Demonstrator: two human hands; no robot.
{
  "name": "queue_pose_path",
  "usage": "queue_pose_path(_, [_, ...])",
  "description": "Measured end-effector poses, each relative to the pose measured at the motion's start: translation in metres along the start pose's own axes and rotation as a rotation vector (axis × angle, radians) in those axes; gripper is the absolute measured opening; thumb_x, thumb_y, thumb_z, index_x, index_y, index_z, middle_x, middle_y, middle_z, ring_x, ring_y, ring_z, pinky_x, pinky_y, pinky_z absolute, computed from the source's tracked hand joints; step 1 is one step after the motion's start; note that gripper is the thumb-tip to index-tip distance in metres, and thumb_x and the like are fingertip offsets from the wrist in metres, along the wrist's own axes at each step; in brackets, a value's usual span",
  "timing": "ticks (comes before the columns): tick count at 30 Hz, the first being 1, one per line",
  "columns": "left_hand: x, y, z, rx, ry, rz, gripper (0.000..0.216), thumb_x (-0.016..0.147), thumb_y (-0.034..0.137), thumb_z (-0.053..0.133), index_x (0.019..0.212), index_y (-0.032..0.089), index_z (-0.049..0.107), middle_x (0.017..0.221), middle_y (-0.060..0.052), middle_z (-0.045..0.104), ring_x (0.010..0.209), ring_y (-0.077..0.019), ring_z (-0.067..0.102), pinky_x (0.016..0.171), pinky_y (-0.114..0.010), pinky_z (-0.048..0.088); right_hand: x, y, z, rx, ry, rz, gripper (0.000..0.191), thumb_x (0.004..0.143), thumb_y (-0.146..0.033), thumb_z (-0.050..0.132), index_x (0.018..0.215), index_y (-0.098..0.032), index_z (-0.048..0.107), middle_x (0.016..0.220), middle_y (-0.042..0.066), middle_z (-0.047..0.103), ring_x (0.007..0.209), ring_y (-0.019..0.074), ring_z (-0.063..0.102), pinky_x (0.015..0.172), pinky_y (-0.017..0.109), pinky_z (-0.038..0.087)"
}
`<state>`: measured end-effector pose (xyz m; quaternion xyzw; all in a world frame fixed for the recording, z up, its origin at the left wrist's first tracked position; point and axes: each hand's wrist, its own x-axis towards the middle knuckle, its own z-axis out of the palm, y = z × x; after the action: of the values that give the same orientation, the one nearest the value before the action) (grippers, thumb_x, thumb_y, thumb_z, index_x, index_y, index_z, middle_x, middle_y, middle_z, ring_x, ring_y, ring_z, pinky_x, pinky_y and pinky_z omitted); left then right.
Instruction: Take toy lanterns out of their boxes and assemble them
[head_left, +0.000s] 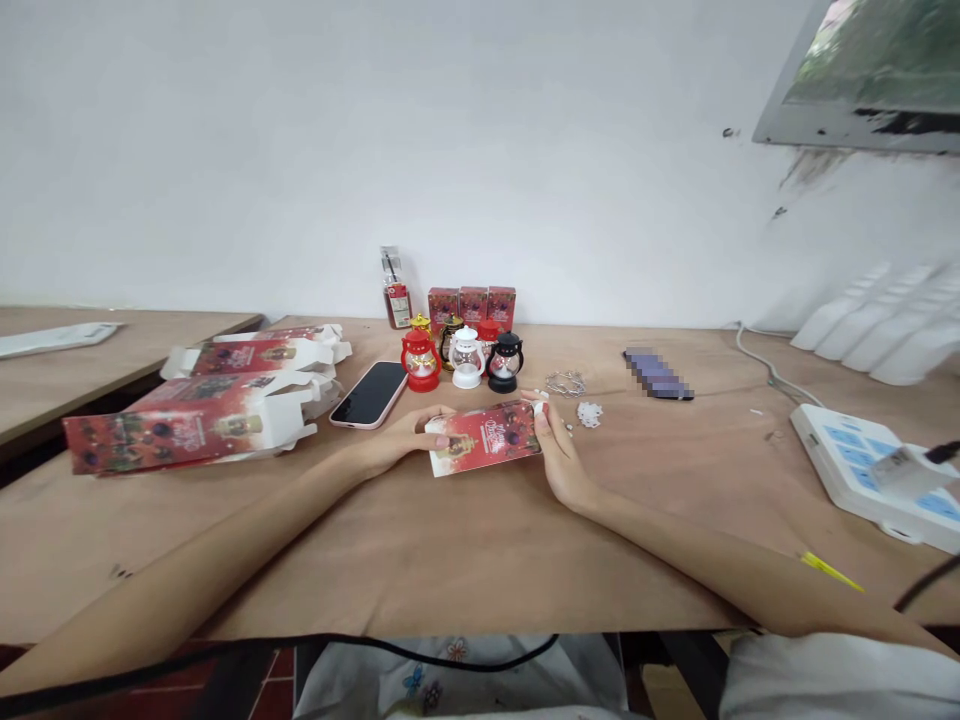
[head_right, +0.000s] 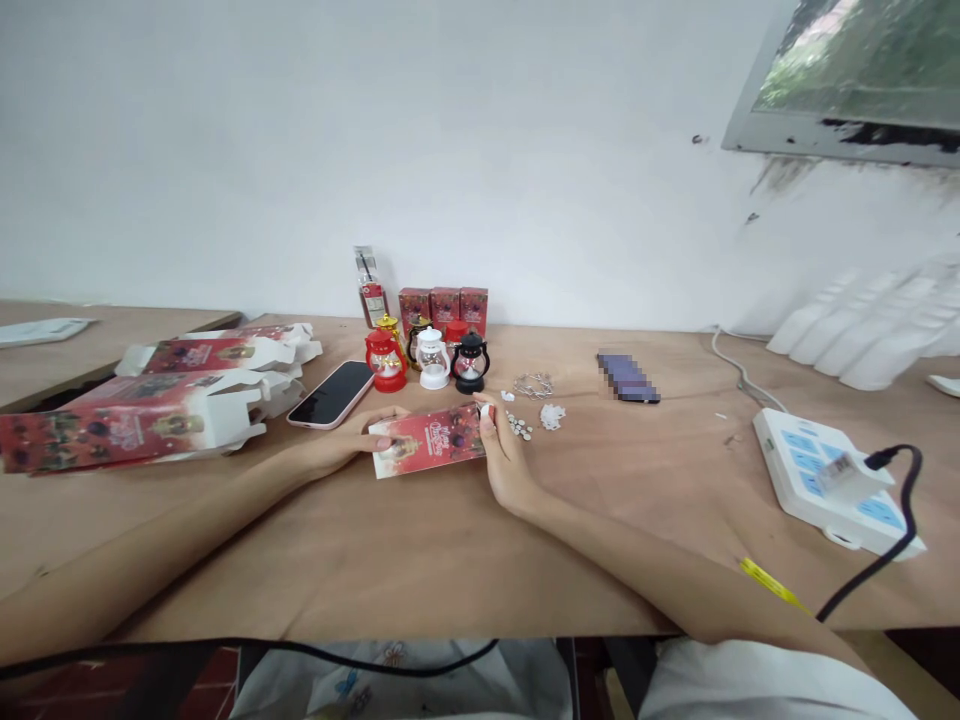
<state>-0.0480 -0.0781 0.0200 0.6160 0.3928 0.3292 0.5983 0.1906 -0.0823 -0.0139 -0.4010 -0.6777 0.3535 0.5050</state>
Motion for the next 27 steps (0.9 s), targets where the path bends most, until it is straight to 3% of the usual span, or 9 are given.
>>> queue_pose_path(5, [0.004,-0.008,-0.012,-0.124,0.026,0.007,0.052,0.058,0.032,0.075,0.105,0.017,0.058,0.101,-0.007,0.068,0.092,-0.0245,0.064,0.08,-0.032,0.047,-0.002,0.001,-0.003,0.013,0.034,0.006,0.053,0.093,-0.054,0.022,0.141,-0.031,0.03,0.14,0.002,0.044,0.133,0.0176,0.036,0.112,0.04,0.029])
queue_pose_path(8, [0.008,-0.012,-0.021,-0.274,0.078,-0.012,0.053,0.061,0.037,0.07,0.107,0.014,0.059,0.1,-0.012,0.069,0.091,-0.0273,0.065,0.083,-0.037,0.048,-0.003,-0.001,-0.006,-0.055,0.079,-0.069,0.051,0.094,-0.05,0.027,0.141,-0.031,0.031,0.136,0.002,0.048,0.132,0.0181,0.036,0.111,0.039,0.027])
queue_pose_path(12, [0.01,-0.012,-0.028,-0.393,0.194,-0.002,0.049,0.071,0.037,0.061,0.113,0.012,0.057,0.098,-0.012,0.07,0.094,-0.0276,0.066,0.086,-0.041,0.05,-0.002,-0.003,-0.008,-0.099,-0.112,-0.07,0.042,0.094,-0.041,0.03,0.127,-0.031,0.053,0.112,0.002,0.062,0.097,0.0197,0.057,0.09,0.036,0.043])
queue_pose_path(15, [0.009,-0.01,-0.027,-0.431,0.251,0.006,0.045,0.076,0.035,0.056,0.114,0.011,0.057,0.095,-0.012,0.071,0.091,-0.0265,0.066,0.084,-0.04,0.052,-0.003,-0.003,-0.01,-0.151,-0.19,-0.053,0.037,0.092,-0.037,0.034,0.112,-0.031,0.064,0.093,0.001,0.064,0.078,0.0179,0.055,0.078,0.033,0.043])
queue_pose_path(19, [0.008,-0.009,-0.025,-0.453,0.31,0.003,0.043,0.077,0.034,0.055,0.114,0.012,0.056,0.09,-0.01,0.072,0.087,-0.0246,0.067,0.08,-0.036,0.053,-0.003,-0.004,-0.011,-0.162,-0.223,-0.065,0.033,0.091,-0.04,0.039,0.095,-0.03,0.07,0.084,0.001,0.062,0.082,0.019,0.053,0.078,0.033,0.041])
queue_pose_path(23, [0.009,-0.01,-0.025,-0.438,0.309,-0.007,0.044,0.077,0.034,0.055,0.115,0.011,0.056,0.09,-0.01,0.072,0.088,-0.0249,0.067,0.081,-0.036,0.053,-0.002,-0.004,-0.01,-0.105,-0.256,-0.087,0.04,0.089,-0.041,0.043,0.065,-0.024,0.07,0.095,0.003,0.063,0.09,0.0196,0.054,0.082,0.033,0.042])
queue_pose_path(25, [0.009,-0.011,-0.025,-0.427,0.285,-0.007,0.045,0.077,0.034,0.055,0.115,0.01,0.057,0.091,-0.011,0.072,0.089,-0.0257,0.067,0.082,-0.037,0.053,-0.001,-0.004,-0.009,-0.118,-0.262,-0.083,0.035,0.087,-0.041,0.047,0.065,-0.024,0.07,0.099,0.003,0.063,0.092,0.0202,0.054,0.081,0.033,0.043])
queue_pose_path(27, [0.009,-0.011,-0.025,-0.424,0.262,-0.01,0.045,0.077,0.033,0.055,0.116,0.009,0.057,0.092,-0.012,0.072,0.089,-0.026,0.067,0.083,-0.037,0.052,-0.001,-0.006,-0.008,-0.16,-0.255,-0.063,0.026,0.085,-0.039,0.051,0.077,-0.026,0.072,0.101,0.003,0.063,0.094,0.021,0.054,0.08,0.033,0.043])
